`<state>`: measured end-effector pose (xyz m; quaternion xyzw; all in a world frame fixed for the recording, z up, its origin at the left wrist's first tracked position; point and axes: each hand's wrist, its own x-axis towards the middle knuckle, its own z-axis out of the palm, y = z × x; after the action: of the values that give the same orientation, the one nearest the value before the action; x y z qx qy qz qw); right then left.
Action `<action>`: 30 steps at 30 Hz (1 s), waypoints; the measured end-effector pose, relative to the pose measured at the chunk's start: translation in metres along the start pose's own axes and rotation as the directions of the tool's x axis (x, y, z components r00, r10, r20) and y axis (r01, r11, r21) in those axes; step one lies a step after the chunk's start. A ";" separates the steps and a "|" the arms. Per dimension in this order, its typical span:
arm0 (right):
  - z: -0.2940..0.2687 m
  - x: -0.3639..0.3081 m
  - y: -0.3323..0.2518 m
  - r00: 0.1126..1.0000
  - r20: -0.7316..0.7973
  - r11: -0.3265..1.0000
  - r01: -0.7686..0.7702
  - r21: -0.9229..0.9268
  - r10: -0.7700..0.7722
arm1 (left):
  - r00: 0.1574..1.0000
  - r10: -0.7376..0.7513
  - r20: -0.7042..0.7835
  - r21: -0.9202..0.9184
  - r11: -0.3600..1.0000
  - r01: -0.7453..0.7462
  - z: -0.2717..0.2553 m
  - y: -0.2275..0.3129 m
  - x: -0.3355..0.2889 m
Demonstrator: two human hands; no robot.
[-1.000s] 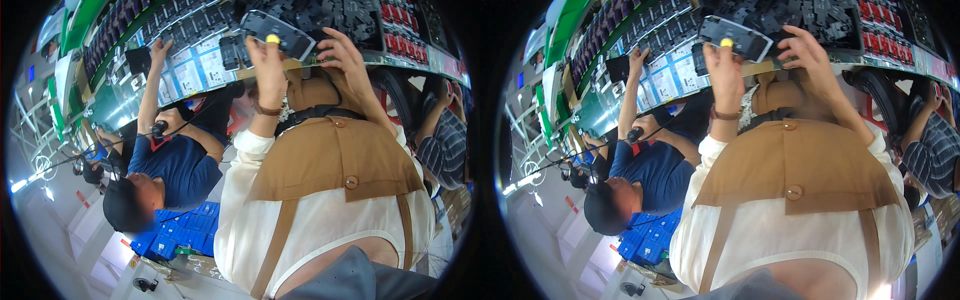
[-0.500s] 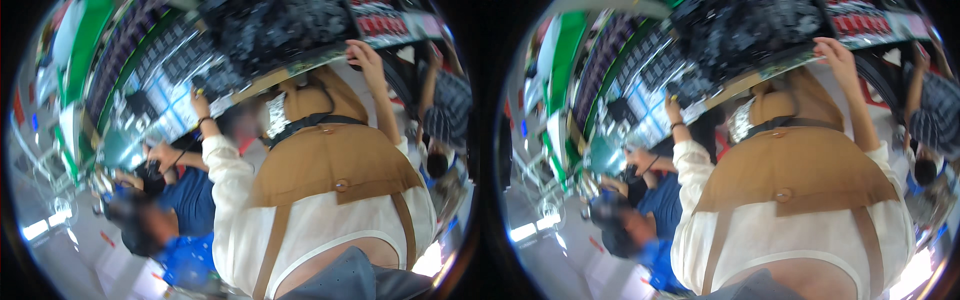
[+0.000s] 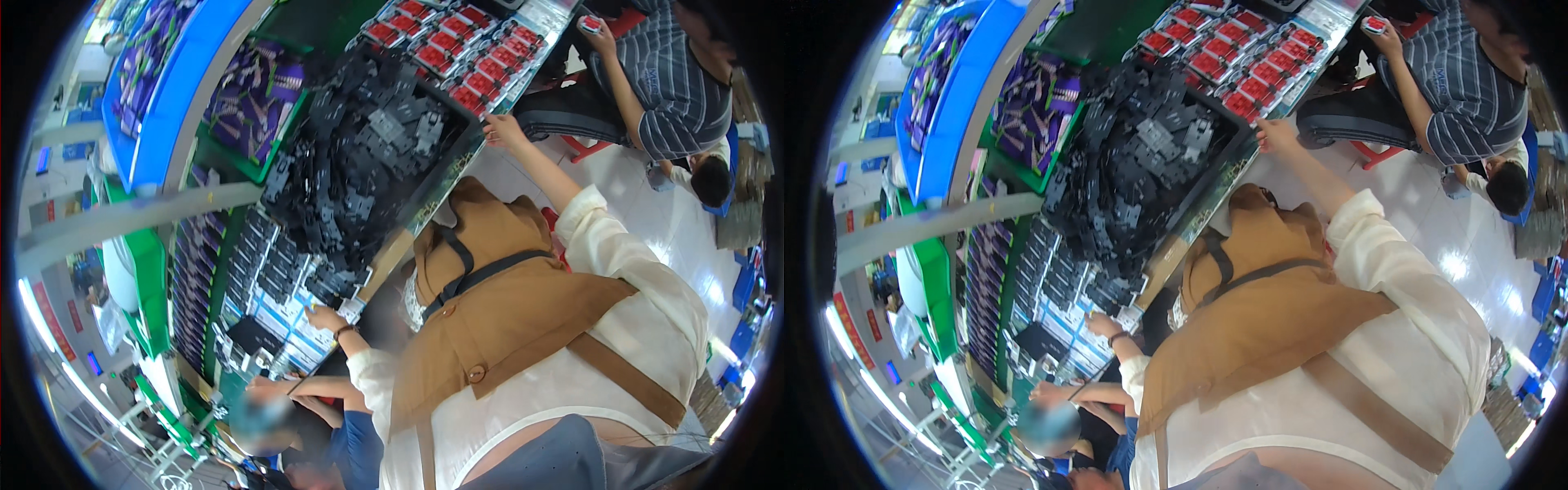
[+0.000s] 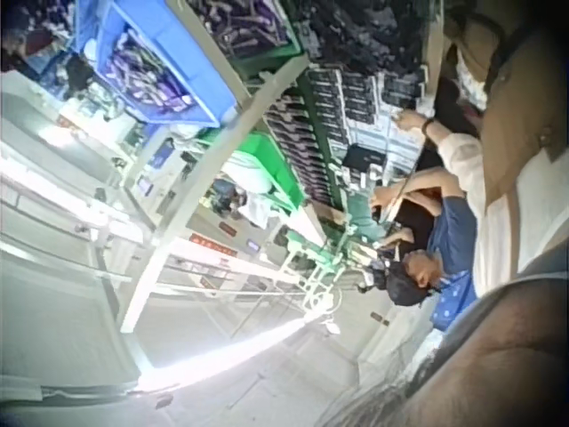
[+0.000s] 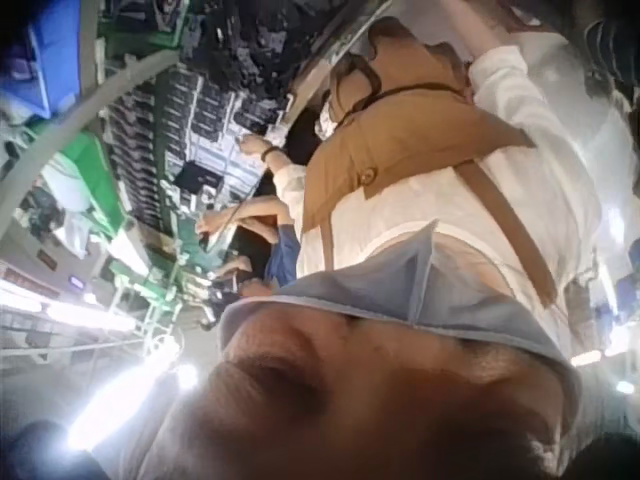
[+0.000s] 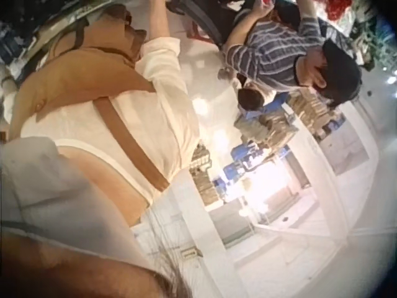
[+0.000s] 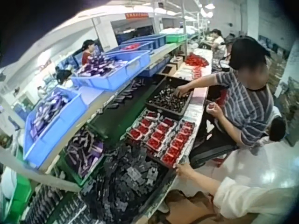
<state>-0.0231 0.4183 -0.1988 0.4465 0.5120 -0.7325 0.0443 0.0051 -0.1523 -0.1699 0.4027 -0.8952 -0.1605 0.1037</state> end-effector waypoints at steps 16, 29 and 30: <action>-0.068 -0.098 0.012 0.955 -0.119 0.956 0.255 -0.146 -0.273 | 0.626 0.660 0.415 -0.909 0.334 0.250 -0.064 0.305 -0.243; -0.033 -0.147 -0.079 0.878 0.322 0.930 0.367 0.020 -0.353 | -0.018 0.734 0.679 -0.233 0.239 0.943 -0.013 0.356 -0.307; -0.028 -0.145 -0.086 0.855 0.360 0.914 0.405 -0.015 -0.373 | -0.013 0.749 0.662 -0.216 0.207 0.954 -0.015 0.356 -0.299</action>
<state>0.0359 0.4243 -0.0379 0.1939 0.6079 -0.7700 0.0058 -0.0395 0.2924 -0.0407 0.0966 -0.2231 -0.8989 -0.3646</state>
